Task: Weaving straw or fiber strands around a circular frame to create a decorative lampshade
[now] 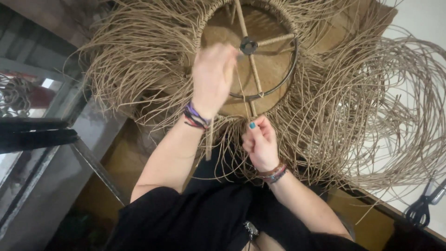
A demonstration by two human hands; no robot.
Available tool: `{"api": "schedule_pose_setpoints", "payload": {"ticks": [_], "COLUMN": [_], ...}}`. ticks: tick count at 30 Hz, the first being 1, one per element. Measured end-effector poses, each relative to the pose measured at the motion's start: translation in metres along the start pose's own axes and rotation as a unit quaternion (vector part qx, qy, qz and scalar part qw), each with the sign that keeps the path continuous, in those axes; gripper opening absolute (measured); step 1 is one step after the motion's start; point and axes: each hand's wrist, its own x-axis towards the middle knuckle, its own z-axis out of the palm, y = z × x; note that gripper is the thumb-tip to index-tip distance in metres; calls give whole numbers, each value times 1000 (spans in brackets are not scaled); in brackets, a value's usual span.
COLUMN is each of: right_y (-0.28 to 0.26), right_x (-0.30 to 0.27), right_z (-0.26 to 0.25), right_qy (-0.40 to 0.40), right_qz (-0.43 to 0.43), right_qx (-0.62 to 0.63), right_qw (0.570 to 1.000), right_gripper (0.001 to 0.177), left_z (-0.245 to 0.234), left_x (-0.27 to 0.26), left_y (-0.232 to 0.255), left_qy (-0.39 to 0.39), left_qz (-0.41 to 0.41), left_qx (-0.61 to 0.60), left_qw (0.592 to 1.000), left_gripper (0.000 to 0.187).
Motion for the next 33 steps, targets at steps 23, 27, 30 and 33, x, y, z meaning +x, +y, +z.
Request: {"api": "schedule_pose_setpoints", "payload": {"ticks": [23,27,30,33], "right_y": [-96,-86,-89,-89], "right_x": [29,58,58,59], "right_z": [47,27,26,27], "right_qy": [-121,-128,-137,-126], "right_qz": [-320,-395,-390,-400], "right_qx": [-716,-720,-715,-710], "right_qw": [608,556,563,566], "right_gripper": [23,23,21,21], "left_z": [-12,7,6,-15], "left_x": [-125,-126,-130,-127], "left_y": [27,13,12,6], "left_qy": [-161,-154,-151,-124], "left_qz": [-484,-481,-482,-471], "left_qx": [-603,-605,-617,-560], "left_qw": [613,615,603,670], "left_gripper": [31,33,33,25]}}
